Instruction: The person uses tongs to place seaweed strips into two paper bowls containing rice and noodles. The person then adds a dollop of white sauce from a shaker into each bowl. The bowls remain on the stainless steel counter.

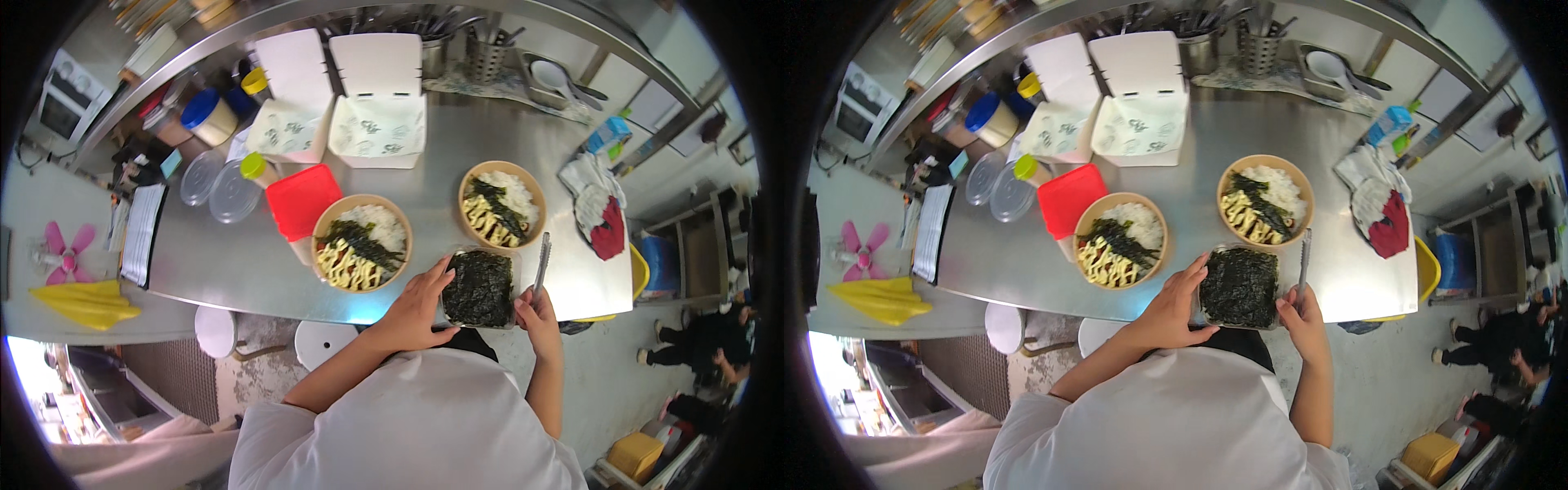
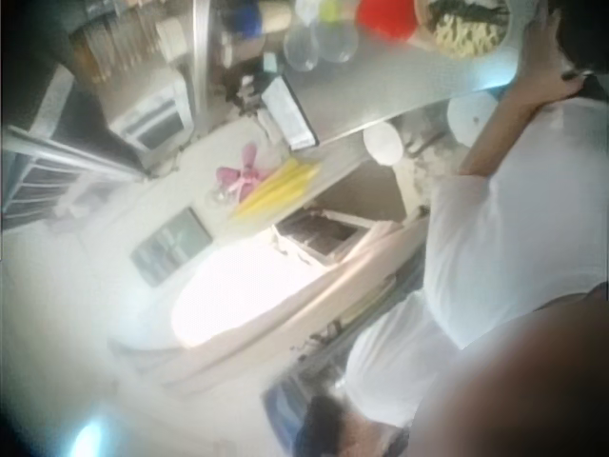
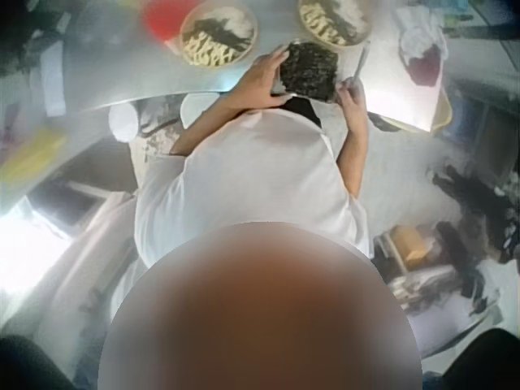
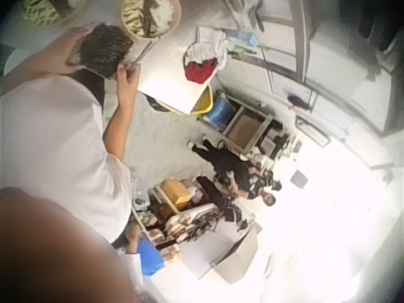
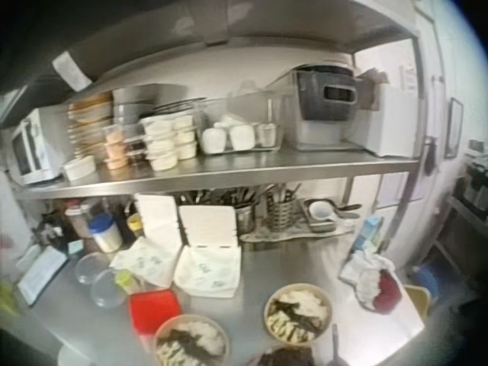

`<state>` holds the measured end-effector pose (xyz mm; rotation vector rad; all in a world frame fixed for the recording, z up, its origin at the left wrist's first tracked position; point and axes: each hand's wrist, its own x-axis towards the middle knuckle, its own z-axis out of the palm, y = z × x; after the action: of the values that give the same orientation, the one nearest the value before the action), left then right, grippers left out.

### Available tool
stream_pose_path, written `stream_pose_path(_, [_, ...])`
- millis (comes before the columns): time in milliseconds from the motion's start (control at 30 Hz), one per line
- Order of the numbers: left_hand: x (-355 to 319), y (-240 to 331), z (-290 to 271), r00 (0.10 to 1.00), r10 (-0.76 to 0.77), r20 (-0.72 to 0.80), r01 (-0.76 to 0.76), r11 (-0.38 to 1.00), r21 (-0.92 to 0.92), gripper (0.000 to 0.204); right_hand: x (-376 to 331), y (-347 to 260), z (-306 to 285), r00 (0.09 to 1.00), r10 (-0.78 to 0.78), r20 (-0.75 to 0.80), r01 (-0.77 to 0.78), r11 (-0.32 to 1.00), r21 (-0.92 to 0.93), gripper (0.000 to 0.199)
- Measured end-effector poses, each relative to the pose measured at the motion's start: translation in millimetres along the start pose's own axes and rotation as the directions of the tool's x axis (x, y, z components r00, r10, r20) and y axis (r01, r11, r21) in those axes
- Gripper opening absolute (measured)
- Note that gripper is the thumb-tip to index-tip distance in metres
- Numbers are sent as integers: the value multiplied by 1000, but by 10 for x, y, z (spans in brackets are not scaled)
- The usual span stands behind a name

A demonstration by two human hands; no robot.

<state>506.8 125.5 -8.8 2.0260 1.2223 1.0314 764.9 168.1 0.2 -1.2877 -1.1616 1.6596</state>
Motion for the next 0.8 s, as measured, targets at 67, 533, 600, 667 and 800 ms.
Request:
stream_pose_path(67, [-156,55,-106,983,-164,77,167,985,-39,92,0,-17,37,999,20,49,-20,1000,7,17])
stream_pose_path(533, [-587,443,-622,559,-827,-64,125,160,-979,79,79,48,371,984,-179,4,176,963,-202,21])
stream_pose_path(600, [-494,425,-641,570,-818,-75,136,184,-974,79,73,58,395,981,-195,-7,189,958,-215,22])
stream_pose_path(667, [-404,376,-654,557,-828,-65,171,191,-967,80,66,75,408,980,-199,-18,190,957,-220,23])
stream_pose_path(800, [-209,155,-697,562,-826,-39,243,210,-947,77,70,92,432,973,-229,-12,218,942,-255,23])
